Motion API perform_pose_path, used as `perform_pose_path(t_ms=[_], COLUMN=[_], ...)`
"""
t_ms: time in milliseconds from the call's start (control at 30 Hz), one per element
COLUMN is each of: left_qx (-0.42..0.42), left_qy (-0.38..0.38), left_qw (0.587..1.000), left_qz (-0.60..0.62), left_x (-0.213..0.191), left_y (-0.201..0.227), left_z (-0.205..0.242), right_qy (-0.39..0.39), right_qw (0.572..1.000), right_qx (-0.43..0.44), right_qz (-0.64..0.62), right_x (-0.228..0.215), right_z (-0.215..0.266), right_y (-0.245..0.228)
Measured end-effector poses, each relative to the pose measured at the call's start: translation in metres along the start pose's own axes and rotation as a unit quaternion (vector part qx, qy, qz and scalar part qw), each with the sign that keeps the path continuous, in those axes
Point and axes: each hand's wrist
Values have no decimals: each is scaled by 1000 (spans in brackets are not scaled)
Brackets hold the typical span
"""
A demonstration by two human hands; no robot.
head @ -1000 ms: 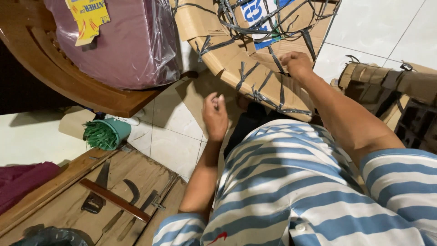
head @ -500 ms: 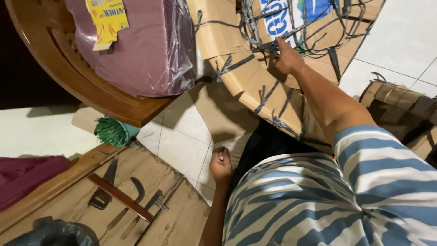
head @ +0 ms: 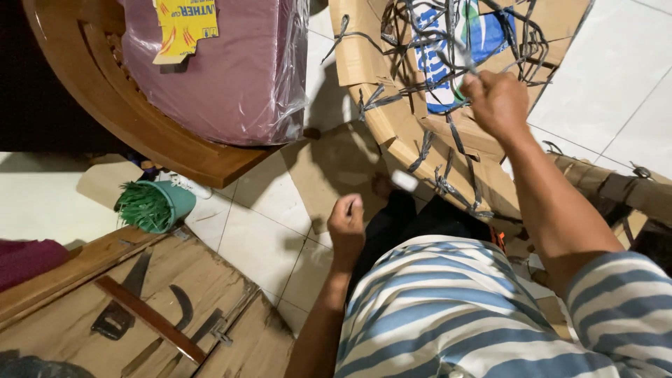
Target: The person uses their hands to tie and secure several pieces of cardboard and black wire together, forming a curved structure on the workshop floor.
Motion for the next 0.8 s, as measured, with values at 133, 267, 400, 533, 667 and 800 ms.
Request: perform_pose_path(t_ms=[133,267,400,533,667,800], left_qx=[225,225,104,39,-1,-18], left_qy=[-48,-186,-252,-215,-174,-181], left_qw=[967,938,906,868,865,863], left_qz=[106,186,325,446,471,472], left_x=[-6,-12,-14,-20,-48,-54], left_y=[90,152,159,103,76,65], left_z=[-18,-24,-36,-59,-70,-68], right_qy=[-45,-94,-275,-240,-173,-93], right_qw=[906,931,947,950,962,938], right_qx=[-68,-123,-89,-62,-20,146], right_qz=[-414,-331,-137,-190,-212,-300], right_x=[-61,-56,-34,-15,-56,-74], right_z=[59,103,127,137,160,171], right_y=[-73,-148,-179,-147,-139,-141])
Point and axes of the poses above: each hand's wrist, its own z-axis away from the middle knuckle, its own x-axis out of the palm, y = z × x, and after that the axes turned 13 degrees about -y, right-handed
